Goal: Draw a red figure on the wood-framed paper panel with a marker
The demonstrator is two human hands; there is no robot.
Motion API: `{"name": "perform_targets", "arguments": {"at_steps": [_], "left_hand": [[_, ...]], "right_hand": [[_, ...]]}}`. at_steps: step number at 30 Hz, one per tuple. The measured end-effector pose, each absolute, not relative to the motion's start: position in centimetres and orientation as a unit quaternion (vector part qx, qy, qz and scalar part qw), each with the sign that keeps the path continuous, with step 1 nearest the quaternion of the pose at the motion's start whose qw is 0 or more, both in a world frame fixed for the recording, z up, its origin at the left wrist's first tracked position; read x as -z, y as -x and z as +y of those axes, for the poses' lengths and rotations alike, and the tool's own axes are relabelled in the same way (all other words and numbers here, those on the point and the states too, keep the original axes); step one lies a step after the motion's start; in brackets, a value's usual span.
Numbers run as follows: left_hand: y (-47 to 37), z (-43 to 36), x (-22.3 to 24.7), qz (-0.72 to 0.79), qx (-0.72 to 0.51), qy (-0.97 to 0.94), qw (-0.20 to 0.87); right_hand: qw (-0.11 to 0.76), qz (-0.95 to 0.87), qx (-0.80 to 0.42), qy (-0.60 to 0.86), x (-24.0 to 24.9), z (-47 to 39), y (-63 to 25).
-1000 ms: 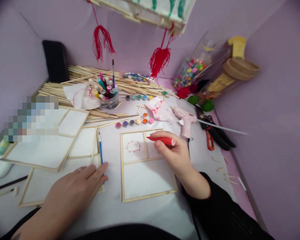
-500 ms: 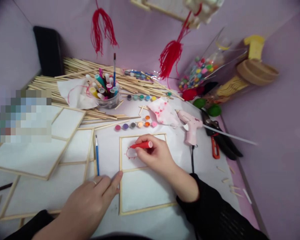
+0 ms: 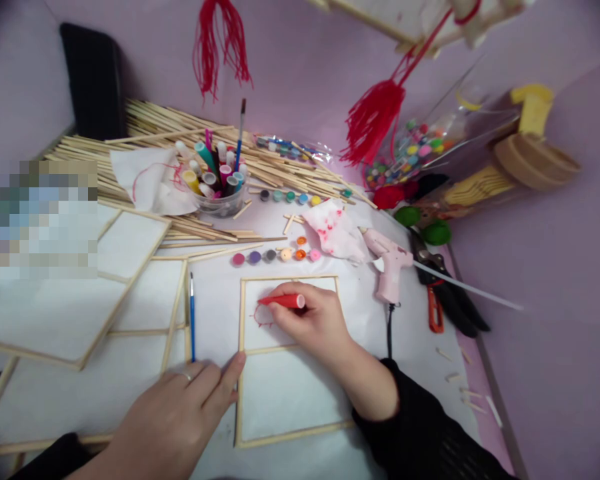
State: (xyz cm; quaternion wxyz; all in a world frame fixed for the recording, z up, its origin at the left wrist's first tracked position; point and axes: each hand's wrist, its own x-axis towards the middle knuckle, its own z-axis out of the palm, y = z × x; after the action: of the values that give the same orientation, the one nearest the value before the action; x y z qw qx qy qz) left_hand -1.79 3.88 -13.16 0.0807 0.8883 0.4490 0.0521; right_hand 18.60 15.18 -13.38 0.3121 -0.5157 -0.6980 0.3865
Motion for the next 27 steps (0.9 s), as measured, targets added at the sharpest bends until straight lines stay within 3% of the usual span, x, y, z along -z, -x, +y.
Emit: {"name": "perform_targets", "arguments": {"at_steps": [27], "left_hand": [[1.46, 3.78, 13.42, 0.456, -0.054, -0.887, 0.054]], "right_hand": [[0.311, -0.687, -0.399, 0.522, 13.67, 15.37, -18.42]]}}
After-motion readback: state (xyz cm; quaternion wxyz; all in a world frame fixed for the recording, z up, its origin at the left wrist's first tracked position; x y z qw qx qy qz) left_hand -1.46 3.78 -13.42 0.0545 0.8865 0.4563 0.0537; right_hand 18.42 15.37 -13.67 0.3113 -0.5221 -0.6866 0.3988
